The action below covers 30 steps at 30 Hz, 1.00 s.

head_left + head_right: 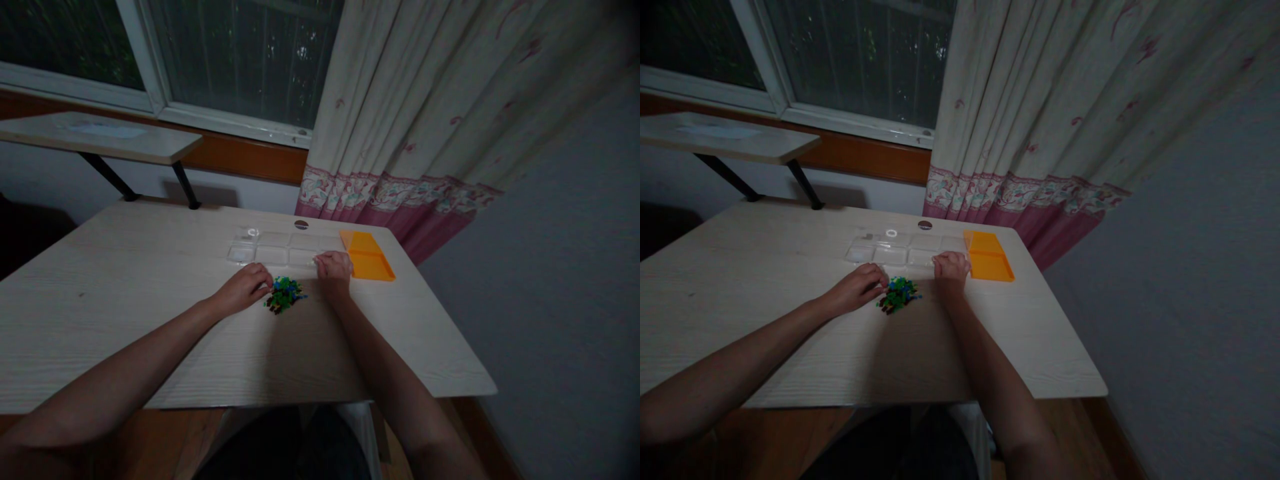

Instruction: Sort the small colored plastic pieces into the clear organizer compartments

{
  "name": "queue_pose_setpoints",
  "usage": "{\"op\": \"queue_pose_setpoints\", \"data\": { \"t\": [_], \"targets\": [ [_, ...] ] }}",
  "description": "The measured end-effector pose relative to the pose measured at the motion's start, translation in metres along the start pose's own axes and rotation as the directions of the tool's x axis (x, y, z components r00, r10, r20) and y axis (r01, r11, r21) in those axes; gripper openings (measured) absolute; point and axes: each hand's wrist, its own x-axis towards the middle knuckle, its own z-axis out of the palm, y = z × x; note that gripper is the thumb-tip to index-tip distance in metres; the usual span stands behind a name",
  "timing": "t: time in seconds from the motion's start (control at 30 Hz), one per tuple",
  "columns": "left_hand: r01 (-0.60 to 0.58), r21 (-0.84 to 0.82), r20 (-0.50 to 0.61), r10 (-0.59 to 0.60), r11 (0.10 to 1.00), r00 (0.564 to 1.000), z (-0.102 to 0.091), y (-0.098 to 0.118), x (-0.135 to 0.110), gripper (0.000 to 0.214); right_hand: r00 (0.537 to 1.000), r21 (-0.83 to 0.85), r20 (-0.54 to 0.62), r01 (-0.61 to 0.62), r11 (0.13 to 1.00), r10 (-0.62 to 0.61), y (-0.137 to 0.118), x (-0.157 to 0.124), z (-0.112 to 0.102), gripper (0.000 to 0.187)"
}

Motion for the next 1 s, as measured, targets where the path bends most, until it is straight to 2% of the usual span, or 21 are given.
{"op": "queue_pose_setpoints", "data": {
  "t": [0.23,0.4,0.57,0.67,0.8,0.87,1.0],
  "targets": [
    [0.014,0.002,-0.012,-0.014,1.0,1.0,0.0,0.002,0.0,0.017,1.0,-0.017,0.021,0.013,1.0,-0.012,-0.001,0.0,0.001,0.016],
    [0.041,-0.041,-0.061,-0.044,0.998,0.997,0.002,0.001,0.001,0.02,1.0,-0.008,0.024,0.016,1.0,-0.016,-0.001,0.001,0.0,0.017],
    [0.1,-0.126,-0.107,-0.114,0.987,0.988,0.003,-0.001,0.002,0.025,0.994,0.007,0.032,0.103,0.995,-0.103,-0.016,0.0,-0.009,0.017],
    [0.129,-0.165,-0.122,-0.15,0.978,0.981,0.003,-0.002,0.003,0.027,0.962,0.064,0.114,0.241,0.968,-0.247,-0.036,-0.005,-0.015,0.018],
    [0.155,-0.18,-0.149,-0.183,0.971,0.972,0.004,-0.003,0.003,0.029,0.877,0.165,0.217,0.399,0.902,-0.428,-0.062,-0.016,-0.018,0.019],
    [0.152,-0.192,-0.156,-0.183,0.97,0.97,0.005,-0.001,0.003,0.031,0.866,0.18,0.211,0.421,0.889,-0.453,-0.071,-0.021,-0.017,0.021],
    [0.106,-0.239,-0.145,-0.143,0.965,0.979,0.006,0.006,0.004,0.033,0.878,0.166,0.226,0.393,0.904,-0.423,-0.078,-0.025,-0.019,0.022]
  ]
}}
